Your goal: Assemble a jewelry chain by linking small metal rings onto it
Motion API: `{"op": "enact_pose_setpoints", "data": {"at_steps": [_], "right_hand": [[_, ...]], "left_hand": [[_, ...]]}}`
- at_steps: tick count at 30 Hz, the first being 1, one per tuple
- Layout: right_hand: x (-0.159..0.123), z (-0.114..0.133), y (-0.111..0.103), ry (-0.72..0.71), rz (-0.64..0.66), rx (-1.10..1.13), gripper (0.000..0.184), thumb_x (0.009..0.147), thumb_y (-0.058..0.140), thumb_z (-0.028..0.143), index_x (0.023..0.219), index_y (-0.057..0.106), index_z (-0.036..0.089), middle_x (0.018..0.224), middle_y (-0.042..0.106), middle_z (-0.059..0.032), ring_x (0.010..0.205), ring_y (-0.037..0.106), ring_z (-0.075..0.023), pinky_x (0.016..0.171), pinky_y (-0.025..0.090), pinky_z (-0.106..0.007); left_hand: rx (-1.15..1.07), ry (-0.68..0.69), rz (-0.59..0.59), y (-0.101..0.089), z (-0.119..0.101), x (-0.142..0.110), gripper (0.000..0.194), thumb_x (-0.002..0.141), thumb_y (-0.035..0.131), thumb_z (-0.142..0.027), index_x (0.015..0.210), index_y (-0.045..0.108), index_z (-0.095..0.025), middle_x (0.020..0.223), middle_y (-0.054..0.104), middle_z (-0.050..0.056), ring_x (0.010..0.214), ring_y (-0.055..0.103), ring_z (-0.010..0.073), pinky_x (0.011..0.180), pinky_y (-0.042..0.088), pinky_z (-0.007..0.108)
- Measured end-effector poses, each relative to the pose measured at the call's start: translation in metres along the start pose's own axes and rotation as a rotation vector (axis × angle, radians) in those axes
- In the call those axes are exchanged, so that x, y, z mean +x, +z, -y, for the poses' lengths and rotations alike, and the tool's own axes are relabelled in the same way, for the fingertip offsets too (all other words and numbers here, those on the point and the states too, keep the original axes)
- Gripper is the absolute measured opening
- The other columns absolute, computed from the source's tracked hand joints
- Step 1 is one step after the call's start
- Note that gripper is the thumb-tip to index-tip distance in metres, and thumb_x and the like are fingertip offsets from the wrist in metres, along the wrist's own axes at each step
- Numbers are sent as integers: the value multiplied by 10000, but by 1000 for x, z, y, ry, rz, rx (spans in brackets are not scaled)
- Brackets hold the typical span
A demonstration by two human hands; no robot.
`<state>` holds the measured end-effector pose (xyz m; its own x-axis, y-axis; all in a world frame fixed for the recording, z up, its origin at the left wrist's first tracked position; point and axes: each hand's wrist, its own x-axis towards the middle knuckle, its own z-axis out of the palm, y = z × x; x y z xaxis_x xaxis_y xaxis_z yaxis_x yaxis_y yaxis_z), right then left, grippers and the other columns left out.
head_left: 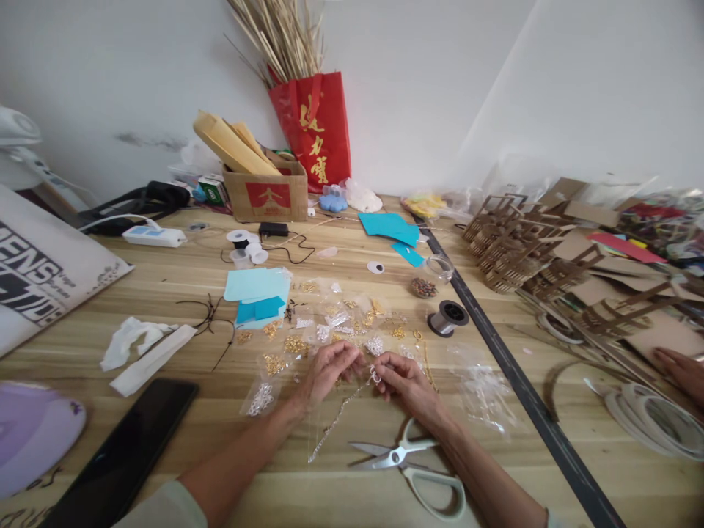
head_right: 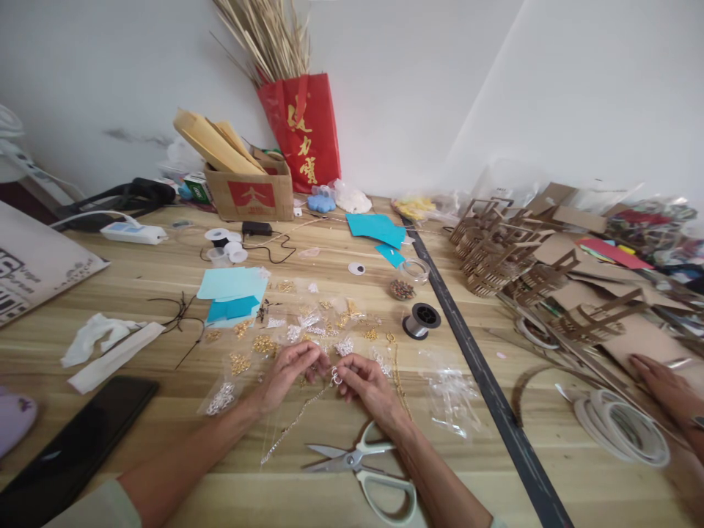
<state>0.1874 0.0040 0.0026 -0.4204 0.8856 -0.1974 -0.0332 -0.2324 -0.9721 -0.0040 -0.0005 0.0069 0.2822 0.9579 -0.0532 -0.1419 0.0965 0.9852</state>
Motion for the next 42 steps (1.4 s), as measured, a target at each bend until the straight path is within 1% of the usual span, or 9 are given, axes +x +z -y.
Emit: {"op": "enact_pose_setpoints", "data": {"at_steps": [4,7,10,16,25,30,34,38,42], "right_hand": [[0,-1,0,-19,11,-2,351,775,718,509,791,647,165,575,589,31,498,520,-84,488,414,-189],[1,-1,0,-26,4,-9,358,765,725,513,793,656,163,565,597,28,486,518,-85,483,417,-193],[1,-1,1,-26,-7,-29,366,740,741,519,780,657,165,563,610,22,489,535,-97,485,429,-204],[0,1,3,-27,-1,-36,362,722,757,510,761,633,172,576,625,20,499,556,-104,496,440,-211],[-1,5,5,-60,-5,-39,382,742,730,541,758,605,181,571,625,21,481,542,-105,492,442,-220],[-2,6,5,-54,-4,-62,395,764,702,558,779,605,175,584,626,15,503,551,-107,515,445,-224],[-2,6,6,-47,-21,-93,413,765,689,580,770,597,177,593,611,13,522,549,-116,510,431,-226],[-2,3,7,-83,-32,-113,412,787,663,586,766,582,183,605,587,16,542,531,-121,516,423,-232],[-4,8,2,-169,-67,-194,375,844,609,558,776,561,192,622,560,19,536,487,-118,504,393,-235]], "left_hand": [[-8,-13,60,1,3,1,367,730,744,-451,890,655,-133,777,664,39,706,605,156,630,465,249],[7,16,96,2,8,3,348,690,786,-395,869,657,-126,805,668,47,731,607,154,662,459,251],[18,31,81,2,10,4,322,695,779,-392,819,655,-121,753,656,38,682,586,136,634,443,240],[23,-13,74,2,5,3,318,690,770,-417,729,651,-125,646,630,16,598,556,123,589,427,236],[13,-31,95,-1,9,5,327,696,767,-430,748,667,-124,672,643,22,610,560,126,590,421,237],[-32,-41,114,0,7,4,338,707,761,-445,729,651,-126,666,632,19,607,547,117,588,419,232],[-50,-50,98,-1,3,3,334,704,765,-440,729,647,-128,669,623,17,624,549,120,604,424,236],[-56,-64,91,-2,1,2,344,686,775,-441,714,636,-128,650,610,9,602,536,111,594,416,232],[-69,-71,60,-2,-1,2,351,662,785,-445,684,631,-130,617,600,1,564,517,101,575,421,230]]}}
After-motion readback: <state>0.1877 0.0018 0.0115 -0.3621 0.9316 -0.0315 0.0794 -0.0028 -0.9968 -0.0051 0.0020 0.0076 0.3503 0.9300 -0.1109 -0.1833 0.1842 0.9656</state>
